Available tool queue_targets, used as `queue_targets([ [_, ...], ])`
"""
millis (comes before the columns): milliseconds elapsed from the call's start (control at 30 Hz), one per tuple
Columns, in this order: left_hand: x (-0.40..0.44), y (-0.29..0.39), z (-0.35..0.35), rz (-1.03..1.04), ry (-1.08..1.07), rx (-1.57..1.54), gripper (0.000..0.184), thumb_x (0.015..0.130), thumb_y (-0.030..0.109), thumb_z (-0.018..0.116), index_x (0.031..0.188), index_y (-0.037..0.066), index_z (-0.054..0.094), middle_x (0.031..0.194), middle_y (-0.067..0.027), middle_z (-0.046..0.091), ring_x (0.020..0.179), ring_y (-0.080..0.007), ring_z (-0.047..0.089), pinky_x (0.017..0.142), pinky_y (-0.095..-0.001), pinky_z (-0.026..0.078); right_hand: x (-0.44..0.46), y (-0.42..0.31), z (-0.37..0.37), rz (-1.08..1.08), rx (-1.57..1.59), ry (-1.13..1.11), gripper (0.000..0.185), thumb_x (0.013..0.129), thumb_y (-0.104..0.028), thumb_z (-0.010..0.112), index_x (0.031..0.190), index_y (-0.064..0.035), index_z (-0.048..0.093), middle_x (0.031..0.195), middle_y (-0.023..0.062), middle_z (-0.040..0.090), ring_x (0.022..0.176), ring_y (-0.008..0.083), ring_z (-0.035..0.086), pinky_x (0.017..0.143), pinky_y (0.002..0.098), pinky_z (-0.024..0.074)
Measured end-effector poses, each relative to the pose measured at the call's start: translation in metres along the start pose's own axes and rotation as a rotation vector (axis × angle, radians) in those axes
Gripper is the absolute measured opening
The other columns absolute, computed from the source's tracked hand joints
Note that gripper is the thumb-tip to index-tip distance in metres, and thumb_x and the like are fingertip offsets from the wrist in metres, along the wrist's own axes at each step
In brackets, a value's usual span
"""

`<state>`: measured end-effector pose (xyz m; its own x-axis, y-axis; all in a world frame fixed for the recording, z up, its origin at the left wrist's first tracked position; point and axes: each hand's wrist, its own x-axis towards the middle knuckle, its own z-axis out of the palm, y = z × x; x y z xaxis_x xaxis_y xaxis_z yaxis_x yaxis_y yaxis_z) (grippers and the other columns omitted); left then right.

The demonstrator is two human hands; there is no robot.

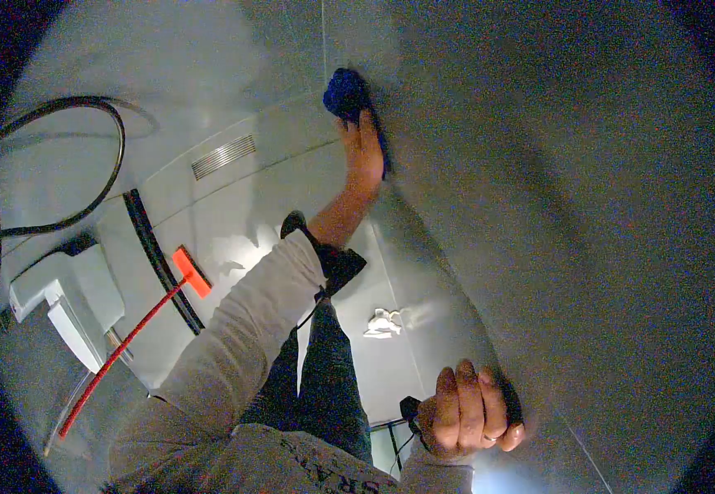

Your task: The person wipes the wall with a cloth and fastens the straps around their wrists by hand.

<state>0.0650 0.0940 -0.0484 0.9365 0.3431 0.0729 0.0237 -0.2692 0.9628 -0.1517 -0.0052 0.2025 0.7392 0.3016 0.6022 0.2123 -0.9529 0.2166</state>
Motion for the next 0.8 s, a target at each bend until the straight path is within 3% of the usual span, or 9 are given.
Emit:
queue_targets([
  [67,0.001,-0.004,0.005,-0.183,0.146,-0.227,0.049,0.093,0.03,0.039,0.118,-0.011,0.041,0.131,-0.0316,0.031,0.118,-0.0458,0.03,0.104,-0.0433,0.02,-0.001,-0.002,-0.004,0.037,-0.013,-0.046,0.018,0.084,-0.014,0.046,0.081,-0.0127,0.064,0.087,0.0027,0.067,0.09,0.0172,0.061,0.104,0.0379,0.0159],
  [200,-0.006,-0.044,0.008,-0.165,0.005,-0.068,0.055,0.093,0.034,0.039,0.12,-0.014,0.037,0.132,-0.0313,0.029,0.121,-0.0432,0.029,0.105,-0.0412,0.02,-0.003,-0.003,-0.007,0.041,-0.033,-0.066,0.017,0.084,-0.014,0.047,0.082,-0.0123,0.064,0.086,0.003,0.067,0.09,0.0179,0.061,0.104,0.0385,0.016],
  [300,-0.012,-0.051,0.007,-0.309,0.009,-0.295,0.06,0.093,0.037,0.037,0.125,-0.014,0.033,0.135,-0.0314,0.025,0.125,-0.042,0.026,0.106,-0.0397,0.019,-0.001,-0.002,-0.001,-0.003,-0.019,0.039,0.016,0.083,-0.013,0.049,0.079,-0.0113,0.064,0.084,0.0032,0.067,0.087,0.0189,0.061,0.103,0.0394,0.0177],
  [367,-0.016,-0.055,0.005,-0.442,-0.081,-0.046,0.065,0.093,0.04,0.037,0.129,-0.013,0.028,0.137,-0.0313,0.022,0.126,-0.0429,0.024,0.106,-0.0393,0.019,-0.002,0.001,0.001,-0.054,-0.028,0.118,0.017,0.083,-0.012,0.049,0.075,-0.0102,0.065,0.08,0.0041,0.066,0.082,0.0198,0.062,0.102,0.0402,0.0203],
  [500,-0.02,-0.087,0.022,-0.496,0.047,-0.185,0.067,0.093,0.042,0.036,0.13,-0.013,0.027,0.137,-0.032,0.021,0.127,-0.0438,0.022,0.107,-0.039,0.019,-0.003,0.002,0.003,-0.055,0.007,0.168,0.018,0.083,-0.012,0.049,0.073,-0.0096,0.065,0.076,0.005,0.066,0.079,0.0202,0.062,0.101,0.0406,0.0222],
  [567,-0.022,-0.093,0.019,-0.628,0.014,-0.31,0.065,0.093,0.041,0.034,0.13,-0.012,0.027,0.137,-0.0324,0.021,0.127,-0.0438,0.022,0.107,-0.0403,0.018,-0.003,0.004,0.004,-0.098,-0.043,0.177,0.021,0.084,-0.015,0.047,0.074,-0.0084,0.065,0.074,0.0063,0.066,0.079,0.0207,0.062,0.101,0.0404,0.0226],
  [700,0.026,-0.122,0.034,-0.6,-0.139,-0.329,0.059,0.094,0.039,0.032,0.133,-0.004,0.028,0.135,-0.0336,0.025,0.126,-0.0437,0.024,0.105,-0.0432,0.022,0.065,0.003,0.036,-0.169,-0.033,0.172,0.027,0.087,-0.018,0.043,0.074,-0.0079,0.064,0.076,0.0075,0.066,0.079,0.0203,0.062,0.101,0.04,0.0229],
  [733,0.023,-0.145,0.045,-0.695,-0.1,-0.384,0.055,0.093,0.043,0.034,0.131,0.004,0.03,0.127,-0.0219,0.036,0.113,-0.0346,0.038,0.093,-0.0427,0.034,0.065,0.003,0.037,-0.168,-0.046,0.178,0.03,0.088,-0.02,0.041,0.075,-0.0077,0.064,0.077,0.0078,0.067,0.08,0.0204,0.062,0.101,0.0397,0.0228],
  [800,0.018,-0.159,0.049,-0.793,-0.062,-0.441,0.051,0.092,0.047,0.036,0.13,0.012,0.032,0.119,-0.0101,0.047,0.1,-0.0255,0.051,0.082,-0.0422,0.046,0.063,0.004,0.039,-0.17,-0.06,0.18,0.032,0.09,-0.021,0.038,0.075,-0.0075,0.064,0.078,0.0081,0.067,0.08,0.0205,0.062,0.101,0.0393,0.0227],
])
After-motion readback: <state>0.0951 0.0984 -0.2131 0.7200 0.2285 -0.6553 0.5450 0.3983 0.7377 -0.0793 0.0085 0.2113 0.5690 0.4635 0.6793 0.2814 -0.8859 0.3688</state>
